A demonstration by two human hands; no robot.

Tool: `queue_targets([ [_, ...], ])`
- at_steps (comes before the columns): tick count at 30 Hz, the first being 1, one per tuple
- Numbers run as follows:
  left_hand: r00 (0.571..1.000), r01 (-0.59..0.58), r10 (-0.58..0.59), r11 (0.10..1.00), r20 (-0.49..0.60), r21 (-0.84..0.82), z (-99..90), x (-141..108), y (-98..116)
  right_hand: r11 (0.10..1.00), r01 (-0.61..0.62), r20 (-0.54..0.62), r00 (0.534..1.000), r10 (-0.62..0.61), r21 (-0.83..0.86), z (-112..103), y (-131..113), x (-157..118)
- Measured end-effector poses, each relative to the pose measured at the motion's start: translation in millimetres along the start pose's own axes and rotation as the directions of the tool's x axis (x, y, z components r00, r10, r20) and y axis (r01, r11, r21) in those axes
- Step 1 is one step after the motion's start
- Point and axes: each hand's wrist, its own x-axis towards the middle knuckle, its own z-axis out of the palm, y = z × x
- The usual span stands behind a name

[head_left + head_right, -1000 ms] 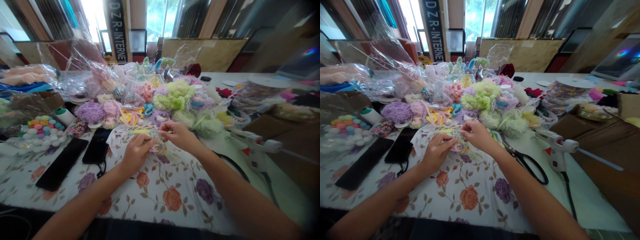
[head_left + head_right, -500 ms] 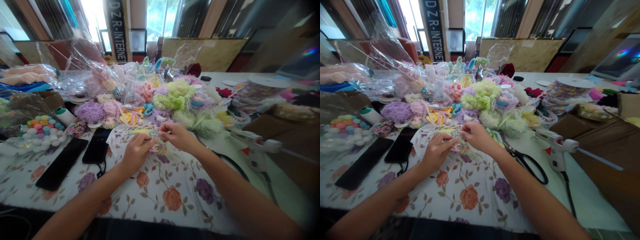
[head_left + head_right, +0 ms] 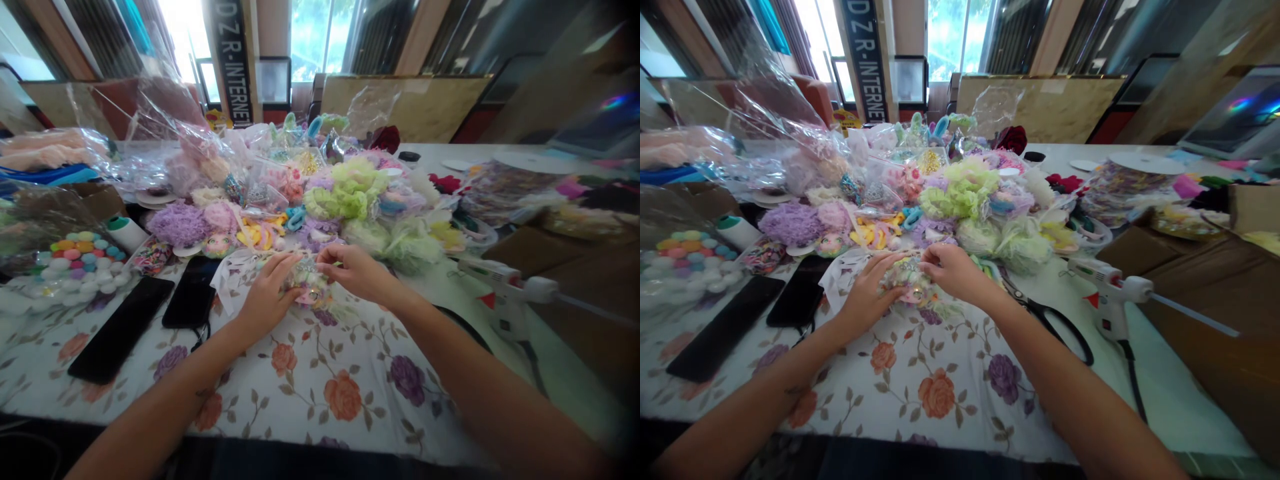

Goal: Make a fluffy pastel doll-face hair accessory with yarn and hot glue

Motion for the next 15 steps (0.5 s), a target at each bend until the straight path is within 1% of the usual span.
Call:
queue_targets([
  [3,0.999,0.015,-0.013,0.998,0.029,-0.063,1.0,0.3,-2.1,1.0,-0.001,-0.001,1.0,0.001,0.012,0.9,0.7,-0.2],
  [6,0.999,0.038,-0.035,0.995,0.033,-0.093,1.1,0.9,-1.1,0.999,-0.01,-0.002,1.0,0.011,0.04,2.0,1.9,0.0],
  [9,0.998,0.055,-0.052,0.993,0.035,-0.1,0.5,1.5,0.3,0.998,-0.017,-0.011,1.0,0.018,0.065,2.9,3.5,-0.7],
  [15,0.997,0.061,-0.056,0.994,0.06,-0.088,0.3,1.8,1.1,0.998,-0.015,-0.054,0.998,0.018,0.06,5.7,8.2,-4.2],
])
